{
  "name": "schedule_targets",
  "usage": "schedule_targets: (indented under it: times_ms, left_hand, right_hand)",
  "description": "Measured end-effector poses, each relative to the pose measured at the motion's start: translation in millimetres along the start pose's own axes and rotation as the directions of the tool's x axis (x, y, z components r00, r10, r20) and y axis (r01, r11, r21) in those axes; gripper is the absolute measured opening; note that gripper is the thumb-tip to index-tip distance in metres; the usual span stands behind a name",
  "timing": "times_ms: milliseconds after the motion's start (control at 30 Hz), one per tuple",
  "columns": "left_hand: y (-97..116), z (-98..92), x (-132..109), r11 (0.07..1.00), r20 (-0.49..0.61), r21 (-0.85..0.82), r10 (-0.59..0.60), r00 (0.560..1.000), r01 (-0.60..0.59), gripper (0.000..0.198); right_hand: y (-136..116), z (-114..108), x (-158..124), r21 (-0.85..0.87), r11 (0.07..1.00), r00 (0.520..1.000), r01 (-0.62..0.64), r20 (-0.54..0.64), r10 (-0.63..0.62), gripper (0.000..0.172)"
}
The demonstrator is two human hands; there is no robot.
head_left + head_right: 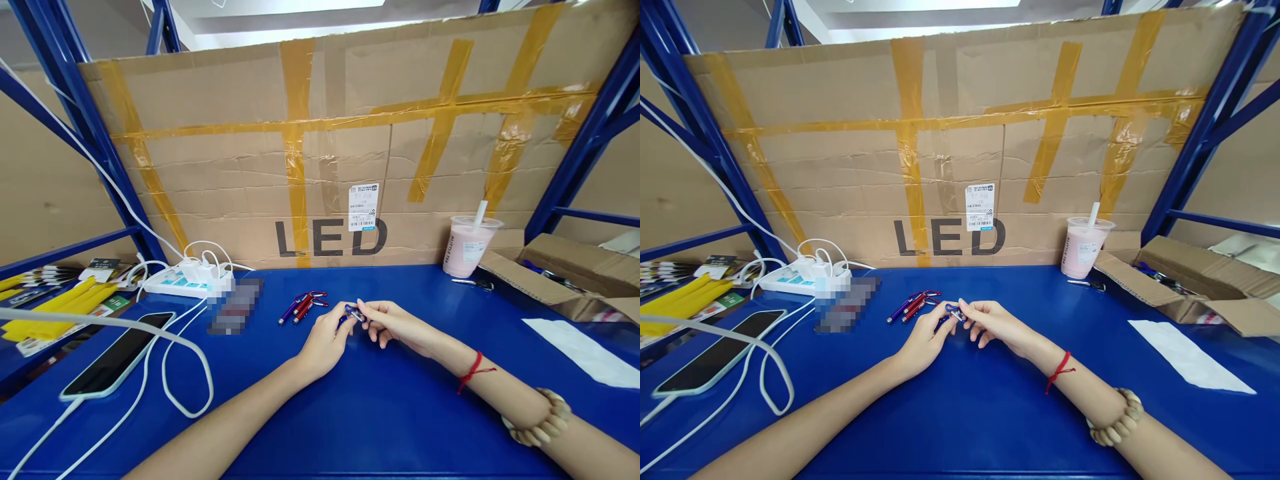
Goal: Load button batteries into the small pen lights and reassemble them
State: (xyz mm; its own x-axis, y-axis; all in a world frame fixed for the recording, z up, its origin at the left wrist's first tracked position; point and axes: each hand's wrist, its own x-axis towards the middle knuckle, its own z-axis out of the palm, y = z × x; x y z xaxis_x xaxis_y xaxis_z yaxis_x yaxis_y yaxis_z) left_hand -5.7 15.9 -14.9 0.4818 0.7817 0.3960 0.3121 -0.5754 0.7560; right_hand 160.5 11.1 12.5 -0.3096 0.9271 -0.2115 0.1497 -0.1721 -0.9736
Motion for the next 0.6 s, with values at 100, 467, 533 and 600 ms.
schedule_targets:
  times_ms: [100,467,533,600]
  left_hand:
    - [1,-0.8,-1,1.000,0.001,0.008,-0.025,1.000,0.025,0.023]
    - [0,-2.1,1,0.994,-0.047,-0.028,-0.106,0.993,0.105,0.027]
    - [-3,-1.4,2,0.989,-0.078,-0.064,-0.139,0.987,0.134,0.028]
    - [-6,-0.8,2,0.981,-0.115,-0.116,-0.171,0.979,0.158,0.027]
  right_hand:
    - [0,0,0,-0.019,1.000,1.000,0.015,-0.002,-0.015,0.060]
    - [1,-11,8,0.057,0.985,0.977,0.164,-0.150,-0.154,0.055]
    - [1,-13,9,0.068,0.984,0.969,0.167,-0.197,-0.151,0.053]
    - [2,-15,10,0.076,0.984,0.962,0.163,-0.231,-0.142,0.054]
